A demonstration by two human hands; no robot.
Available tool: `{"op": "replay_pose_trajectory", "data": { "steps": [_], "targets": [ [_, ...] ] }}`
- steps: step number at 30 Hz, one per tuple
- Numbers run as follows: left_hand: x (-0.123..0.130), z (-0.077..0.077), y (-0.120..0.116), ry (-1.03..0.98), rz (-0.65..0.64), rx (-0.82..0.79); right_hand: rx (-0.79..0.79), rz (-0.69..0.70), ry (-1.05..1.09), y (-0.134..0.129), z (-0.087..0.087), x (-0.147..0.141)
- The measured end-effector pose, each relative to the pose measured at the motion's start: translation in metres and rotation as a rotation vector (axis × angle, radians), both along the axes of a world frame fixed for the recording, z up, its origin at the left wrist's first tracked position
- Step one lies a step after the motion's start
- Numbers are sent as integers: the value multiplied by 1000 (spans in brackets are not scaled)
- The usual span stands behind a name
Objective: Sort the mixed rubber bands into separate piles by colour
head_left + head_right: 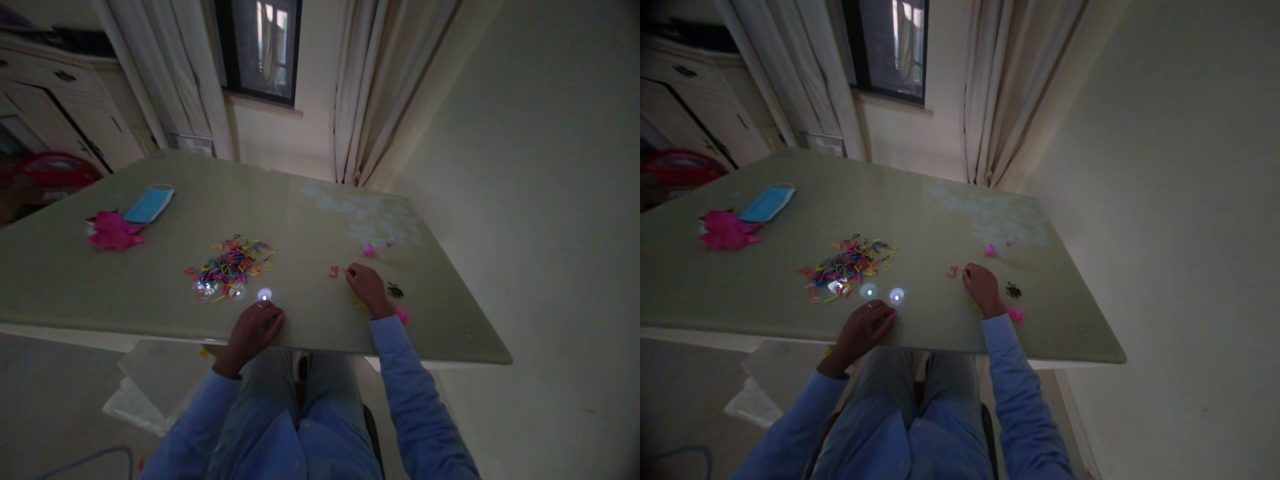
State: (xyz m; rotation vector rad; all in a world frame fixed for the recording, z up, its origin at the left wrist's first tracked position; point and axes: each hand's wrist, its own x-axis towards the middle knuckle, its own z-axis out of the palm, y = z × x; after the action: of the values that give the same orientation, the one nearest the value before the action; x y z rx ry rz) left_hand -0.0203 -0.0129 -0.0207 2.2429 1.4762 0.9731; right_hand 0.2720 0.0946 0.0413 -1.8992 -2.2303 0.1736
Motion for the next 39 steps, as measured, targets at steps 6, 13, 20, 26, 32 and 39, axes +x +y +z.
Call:
{"op": "replay_pose_trajectory", "data": {
  "steps": [6,13,20,26,32,39],
  "targets": [
    [0,-1,0,5,12,10,-41,70,-22,12,-9,-15],
    [1,-3,-1,1,20,8,68,84,133,-4,-5,-9],
    [-9,12,-1,-260,53,-18,102,313,402,-69,-25,-43],
    [-61,20,0,-68,423,-30,83,469,502,-88,-52,-54],
    [-87,19,-1,184,506,-176,39,400,590,-82,-51,-49],
    [-81,19,7,309,502,-253,34,384,617,-83,-54,-49]
  ]
}}
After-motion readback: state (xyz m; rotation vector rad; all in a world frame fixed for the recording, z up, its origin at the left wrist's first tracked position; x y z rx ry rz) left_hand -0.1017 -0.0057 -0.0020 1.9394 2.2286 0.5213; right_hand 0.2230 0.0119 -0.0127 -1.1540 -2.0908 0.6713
